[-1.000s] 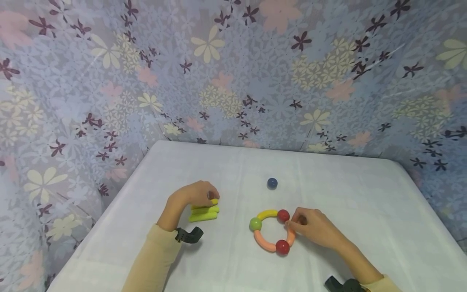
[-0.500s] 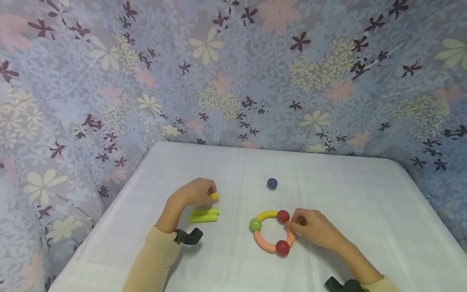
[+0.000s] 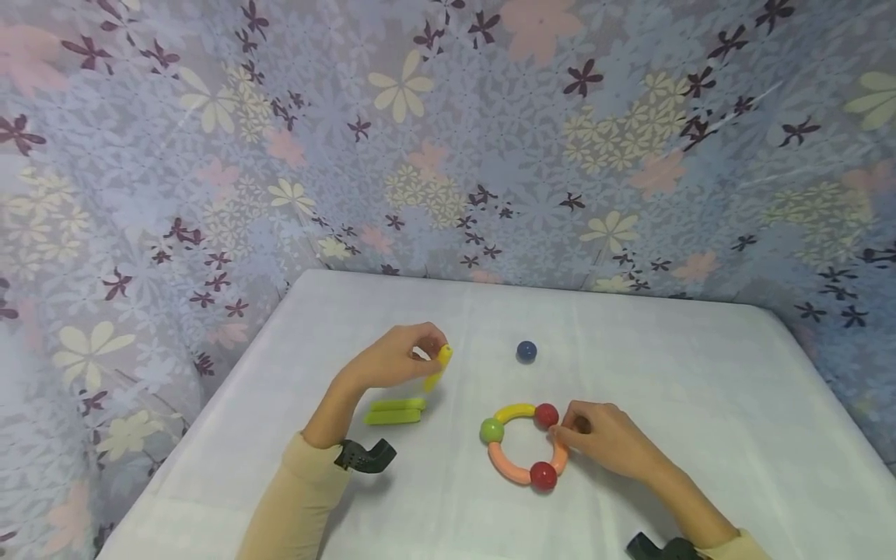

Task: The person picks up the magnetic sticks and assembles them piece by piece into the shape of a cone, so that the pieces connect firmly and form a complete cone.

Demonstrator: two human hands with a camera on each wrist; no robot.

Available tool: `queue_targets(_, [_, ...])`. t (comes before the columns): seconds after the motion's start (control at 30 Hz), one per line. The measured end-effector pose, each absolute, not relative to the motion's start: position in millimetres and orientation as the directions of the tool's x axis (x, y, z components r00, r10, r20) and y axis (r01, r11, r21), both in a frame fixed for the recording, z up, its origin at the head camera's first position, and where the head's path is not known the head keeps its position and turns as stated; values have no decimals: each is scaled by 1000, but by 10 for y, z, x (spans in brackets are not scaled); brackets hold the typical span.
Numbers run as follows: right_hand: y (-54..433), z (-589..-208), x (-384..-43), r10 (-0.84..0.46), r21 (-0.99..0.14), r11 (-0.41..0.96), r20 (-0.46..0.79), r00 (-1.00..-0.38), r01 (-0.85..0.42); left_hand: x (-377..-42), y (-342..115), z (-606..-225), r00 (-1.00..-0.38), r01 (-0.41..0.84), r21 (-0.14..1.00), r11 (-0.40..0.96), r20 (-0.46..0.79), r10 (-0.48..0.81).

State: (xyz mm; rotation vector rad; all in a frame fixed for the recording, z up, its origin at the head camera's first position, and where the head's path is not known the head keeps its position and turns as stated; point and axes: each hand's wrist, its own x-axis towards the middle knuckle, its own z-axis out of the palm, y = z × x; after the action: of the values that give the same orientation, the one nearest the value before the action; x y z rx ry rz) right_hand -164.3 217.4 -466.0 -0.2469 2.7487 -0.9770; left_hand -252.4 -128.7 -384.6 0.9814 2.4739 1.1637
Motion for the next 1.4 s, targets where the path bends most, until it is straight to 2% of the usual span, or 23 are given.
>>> queue_targets(0.2, [2178, -4664, -1631, -227, -631, 771, -143, -963, -88, -2498, -1177, -3865, -731, 425, 824, 374, 69, 679])
queue_targets(0.57, [2167, -4699, -1633, -236, -623, 776, -144, -961, -98, -2385, -918, -4004, -663, 372, 894, 251, 66, 746])
queue_targets(0.9, [2165, -4691, -1631, -235, -626, 774, -144, -961, -96, -2319, -765, -4096, -649, 380, 896, 230, 80, 757])
queue_targets(1.4, [2155, -4679, -1614, -227, -622, 778, -159, -961, -81, -2231, -696, -4096, -625, 320, 919, 230, 22, 781])
